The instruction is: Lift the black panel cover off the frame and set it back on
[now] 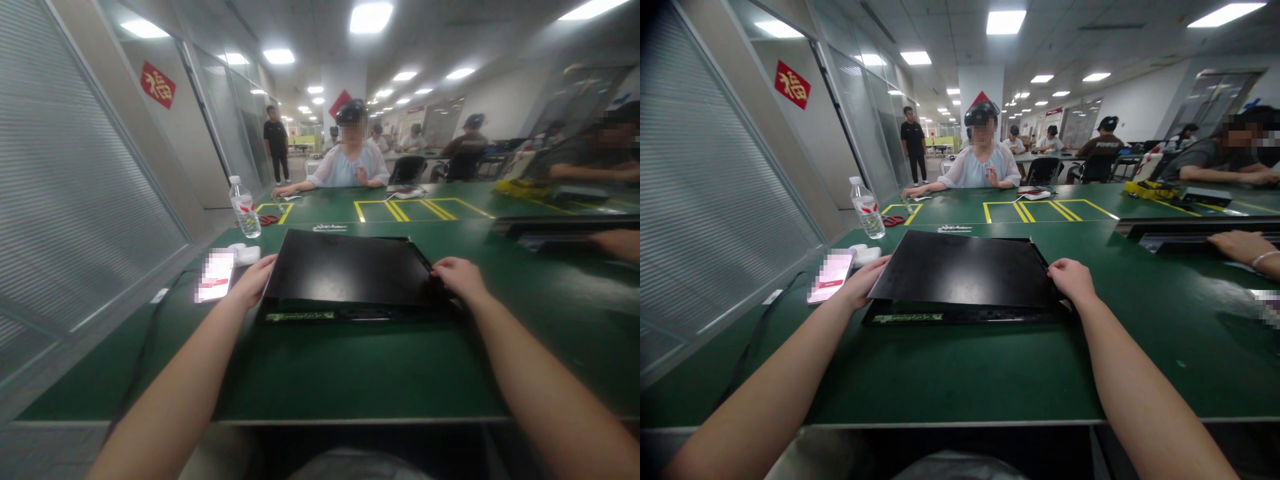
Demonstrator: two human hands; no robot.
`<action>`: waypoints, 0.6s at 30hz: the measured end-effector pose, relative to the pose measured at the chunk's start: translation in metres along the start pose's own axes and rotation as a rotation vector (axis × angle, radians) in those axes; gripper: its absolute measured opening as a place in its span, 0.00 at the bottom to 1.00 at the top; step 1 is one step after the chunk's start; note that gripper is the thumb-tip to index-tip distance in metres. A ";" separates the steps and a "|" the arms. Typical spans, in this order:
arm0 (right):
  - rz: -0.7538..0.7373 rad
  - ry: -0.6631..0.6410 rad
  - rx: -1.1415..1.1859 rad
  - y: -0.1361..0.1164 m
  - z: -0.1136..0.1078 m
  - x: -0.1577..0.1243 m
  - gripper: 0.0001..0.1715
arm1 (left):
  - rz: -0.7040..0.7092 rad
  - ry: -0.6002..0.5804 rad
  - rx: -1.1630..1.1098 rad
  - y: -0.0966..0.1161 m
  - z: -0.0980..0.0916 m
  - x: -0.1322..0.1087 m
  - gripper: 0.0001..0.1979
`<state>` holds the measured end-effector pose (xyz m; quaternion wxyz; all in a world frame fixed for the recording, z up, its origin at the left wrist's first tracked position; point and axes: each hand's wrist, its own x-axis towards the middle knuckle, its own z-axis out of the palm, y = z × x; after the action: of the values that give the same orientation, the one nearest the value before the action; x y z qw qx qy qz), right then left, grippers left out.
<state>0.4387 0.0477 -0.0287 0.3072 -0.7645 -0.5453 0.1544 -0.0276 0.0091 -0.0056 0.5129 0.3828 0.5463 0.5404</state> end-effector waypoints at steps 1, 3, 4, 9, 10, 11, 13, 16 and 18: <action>0.001 0.001 0.005 0.000 0.000 0.000 0.10 | 0.007 -0.004 -0.001 0.000 0.000 0.000 0.26; 0.003 0.006 0.011 -0.002 -0.001 -0.001 0.10 | 0.006 -0.013 0.001 0.003 0.002 -0.001 0.24; 0.005 0.001 0.014 -0.002 -0.001 -0.002 0.10 | 0.000 -0.017 0.002 0.004 0.003 -0.002 0.23; 0.018 -0.027 -0.002 -0.004 -0.002 -0.003 0.12 | -0.037 -0.003 -0.010 0.009 0.007 -0.004 0.18; 0.017 -0.026 -0.007 -0.004 -0.002 -0.003 0.12 | -0.032 0.006 -0.013 0.009 0.007 -0.003 0.17; 0.015 -0.022 -0.009 -0.003 -0.001 -0.002 0.12 | -0.025 0.012 -0.015 0.009 0.008 -0.003 0.16; 0.007 -0.014 -0.001 -0.002 0.000 -0.002 0.11 | -0.013 0.013 -0.020 0.008 0.008 -0.003 0.16; -0.003 -0.014 0.015 0.000 0.001 -0.001 0.10 | 0.011 0.026 -0.028 0.008 0.008 -0.005 0.19; -0.001 -0.021 0.012 0.000 0.001 -0.001 0.11 | 0.030 0.029 -0.022 0.008 0.009 -0.008 0.23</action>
<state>0.4378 0.0469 -0.0294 0.3061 -0.7607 -0.5480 0.1654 -0.0186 0.0039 0.0049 0.5009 0.3778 0.5418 0.5594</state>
